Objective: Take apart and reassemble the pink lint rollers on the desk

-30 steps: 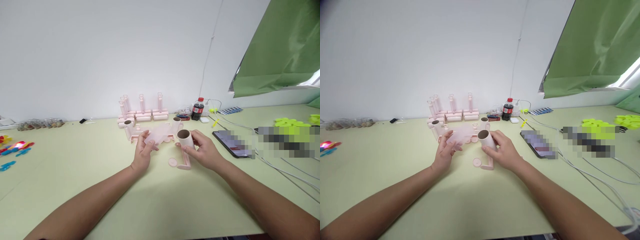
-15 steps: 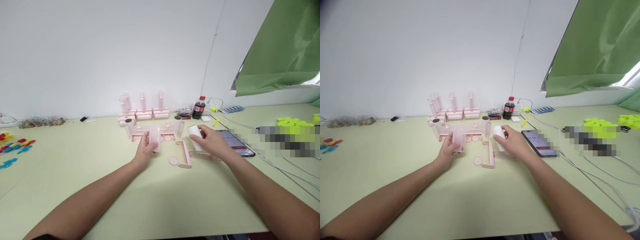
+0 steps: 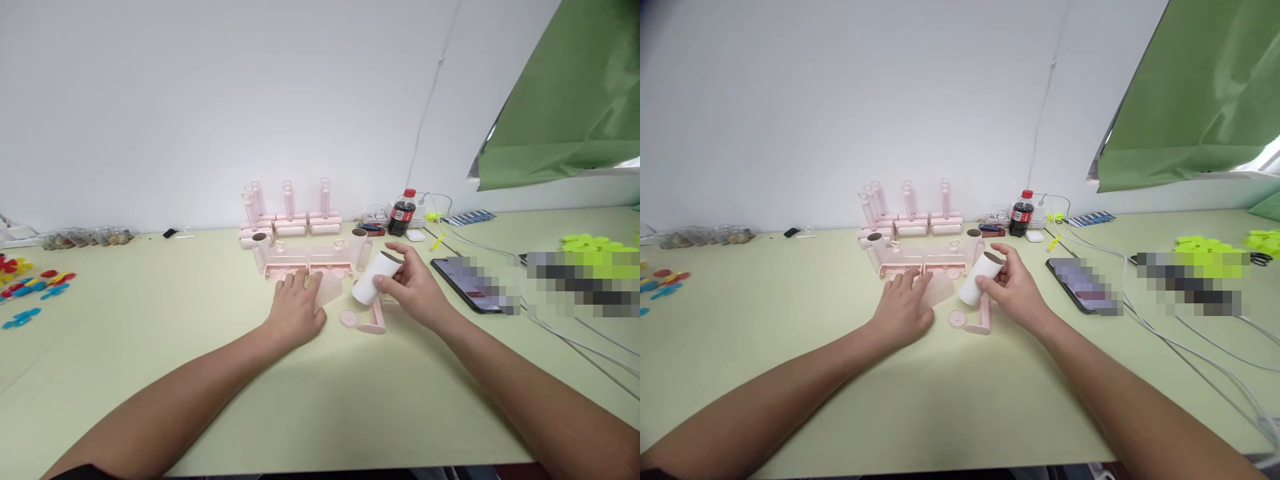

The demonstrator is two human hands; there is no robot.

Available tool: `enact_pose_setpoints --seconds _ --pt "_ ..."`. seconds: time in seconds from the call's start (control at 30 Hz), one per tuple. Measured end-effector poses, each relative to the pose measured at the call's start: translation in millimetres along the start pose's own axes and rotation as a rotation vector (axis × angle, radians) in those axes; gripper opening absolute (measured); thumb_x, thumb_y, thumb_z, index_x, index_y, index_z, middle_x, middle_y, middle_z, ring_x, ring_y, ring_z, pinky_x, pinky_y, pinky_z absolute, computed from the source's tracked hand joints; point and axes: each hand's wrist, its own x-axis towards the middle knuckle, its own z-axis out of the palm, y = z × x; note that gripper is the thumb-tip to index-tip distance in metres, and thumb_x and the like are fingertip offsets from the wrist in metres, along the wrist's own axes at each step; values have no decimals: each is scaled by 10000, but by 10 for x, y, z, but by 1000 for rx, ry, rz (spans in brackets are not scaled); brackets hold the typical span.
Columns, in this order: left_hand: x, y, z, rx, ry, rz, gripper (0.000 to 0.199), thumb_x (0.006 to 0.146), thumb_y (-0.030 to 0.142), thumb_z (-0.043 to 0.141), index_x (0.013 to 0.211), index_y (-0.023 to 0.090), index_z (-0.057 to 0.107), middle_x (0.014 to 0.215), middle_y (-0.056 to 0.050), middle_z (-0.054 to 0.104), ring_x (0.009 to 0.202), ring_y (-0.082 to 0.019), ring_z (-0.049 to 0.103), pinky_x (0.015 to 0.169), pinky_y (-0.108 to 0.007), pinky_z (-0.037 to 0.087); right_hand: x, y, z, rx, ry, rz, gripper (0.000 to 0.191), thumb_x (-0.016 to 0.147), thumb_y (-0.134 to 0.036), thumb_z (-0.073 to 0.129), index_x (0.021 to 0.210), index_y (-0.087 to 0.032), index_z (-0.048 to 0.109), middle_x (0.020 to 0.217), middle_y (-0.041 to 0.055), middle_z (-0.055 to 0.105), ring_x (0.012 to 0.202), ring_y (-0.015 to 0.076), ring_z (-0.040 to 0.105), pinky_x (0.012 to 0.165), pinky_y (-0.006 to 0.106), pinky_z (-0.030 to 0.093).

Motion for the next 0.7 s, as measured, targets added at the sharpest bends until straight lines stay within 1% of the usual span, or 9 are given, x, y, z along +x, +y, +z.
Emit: enact_pose_setpoints --seconds 0.07,0.13,0.2,0.27,0.4,0.5,0.57,0.63,0.7 --pt "-16 64 -5 23 36 169 508 804 321 574 1300 228 524 1418 -148 424 1288 -376 370 1059 -576 266 -10 -5 23 -26 -4 0 589 743 -364 690 1267 -240 452 811 6 604 733 200 619 629 325 518" --pt "-26 121 12 -8 17 335 346 836 351 582 1165 254 623 1424 -107 443 1340 -361 313 1114 -594 150 4 -9 25 -36 17 -9 529 734 -357 690 1209 -225 496 811 8 605 712 192 606 621 326 515" --pt "-20 146 48 -51 -8 434 200 851 349 594 1003 264 692 1344 -79 524 1320 -352 346 1116 -610 110 26 -15 16 -49 57 -5 501 723 -363 693 1164 -212 511 782 1 595 657 176 586 591 322 506" --pt "2 131 90 -76 -9 482 142 871 295 578 874 252 713 1219 -69 600 1262 -327 410 1109 -602 126 42 -25 6 -39 84 12 486 717 -384 692 1133 -207 513 760 -5 585 616 165 569 559 317 499" --pt "48 46 125 -57 15 514 216 900 155 482 855 211 686 1039 -80 641 1140 -256 485 1109 -542 163 48 -19 7 42 78 67 477 716 -434 688 1096 -206 513 751 -6 583 594 162 570 530 317 507" --pt "42 15 91 -89 12 540 206 904 138 435 897 186 634 1039 -101 627 1076 -240 510 1060 -498 263 42 20 27 127 62 92 464 724 -425 699 1093 -214 513 731 -21 579 565 150 570 524 313 516" --pt "14 24 61 -222 33 516 188 913 160 399 919 173 586 1108 -131 601 1070 -239 516 986 -447 356 30 35 52 238 39 133 434 742 -418 693 1083 -227 506 738 -25 584 566 152 585 526 319 535" --pt "-24 53 42 -461 44 443 190 943 217 346 947 181 532 1161 -144 580 1051 -221 539 910 -391 424 5 26 88 375 -19 205 375 775 -421 666 1051 -233 497 755 -17 599 586 161 609 530 327 556" --pt "-58 92 43 -736 8 338 216 977 301 303 993 195 490 1114 -128 616 997 -200 583 868 -365 455 -27 -2 128 486 -85 276 323 808 -425 635 1023 -235 486 753 -11 611 598 161 627 536 321 569"
